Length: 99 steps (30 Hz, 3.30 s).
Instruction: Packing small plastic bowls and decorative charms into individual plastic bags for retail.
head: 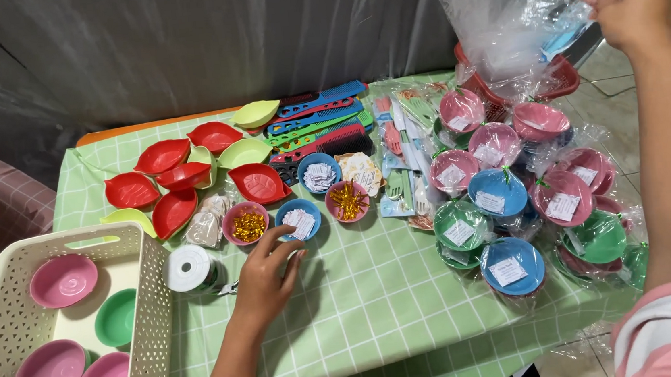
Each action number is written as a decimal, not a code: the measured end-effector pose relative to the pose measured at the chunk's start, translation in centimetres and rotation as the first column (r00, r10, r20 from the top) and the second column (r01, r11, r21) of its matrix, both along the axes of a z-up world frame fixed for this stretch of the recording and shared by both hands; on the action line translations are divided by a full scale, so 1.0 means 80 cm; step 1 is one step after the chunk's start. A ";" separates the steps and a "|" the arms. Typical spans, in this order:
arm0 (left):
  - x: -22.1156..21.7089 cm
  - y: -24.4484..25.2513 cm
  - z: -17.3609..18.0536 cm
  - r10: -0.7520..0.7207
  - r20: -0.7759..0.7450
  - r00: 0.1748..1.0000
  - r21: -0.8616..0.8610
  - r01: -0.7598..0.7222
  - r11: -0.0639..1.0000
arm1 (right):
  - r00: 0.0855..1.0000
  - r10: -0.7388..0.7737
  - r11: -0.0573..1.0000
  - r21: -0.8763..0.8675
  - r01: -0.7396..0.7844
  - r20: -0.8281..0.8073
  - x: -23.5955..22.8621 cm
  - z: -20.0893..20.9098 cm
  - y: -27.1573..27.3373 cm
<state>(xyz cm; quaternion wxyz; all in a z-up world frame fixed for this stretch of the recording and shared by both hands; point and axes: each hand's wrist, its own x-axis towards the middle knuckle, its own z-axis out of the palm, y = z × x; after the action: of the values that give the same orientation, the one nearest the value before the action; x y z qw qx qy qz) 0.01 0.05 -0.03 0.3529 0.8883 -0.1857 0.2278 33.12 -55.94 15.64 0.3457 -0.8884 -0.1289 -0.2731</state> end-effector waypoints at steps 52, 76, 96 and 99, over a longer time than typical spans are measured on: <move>0.057 -0.003 0.041 -0.105 -0.003 0.994 -0.319 0.099 0.943 | 0.667 0.640 0.733 0.563 -0.381 -0.382 -0.320 -0.138 0.436; 0.056 -0.007 0.024 -0.254 -0.262 0.931 -0.680 0.008 0.733 | 0.578 0.789 0.517 0.735 -0.438 -0.210 -0.304 -0.176 0.414; 0.064 -0.019 0.002 -0.594 -0.172 0.786 -0.758 0.279 0.589 | 0.453 0.891 0.223 0.844 -0.487 0.026 -0.309 -0.181 0.428; 0.056 -0.015 0.018 -0.621 -0.093 0.778 -0.822 0.292 0.489 | 0.482 0.875 0.224 0.849 -0.479 0.041 -0.294 -0.203 0.423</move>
<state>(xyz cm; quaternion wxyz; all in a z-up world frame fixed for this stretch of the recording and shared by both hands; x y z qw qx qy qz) 4.45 -1.17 1.43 0.7734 0.5900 -0.2319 0.0034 9.57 -22.09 -0.60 0.7915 -0.5211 -0.3021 0.1036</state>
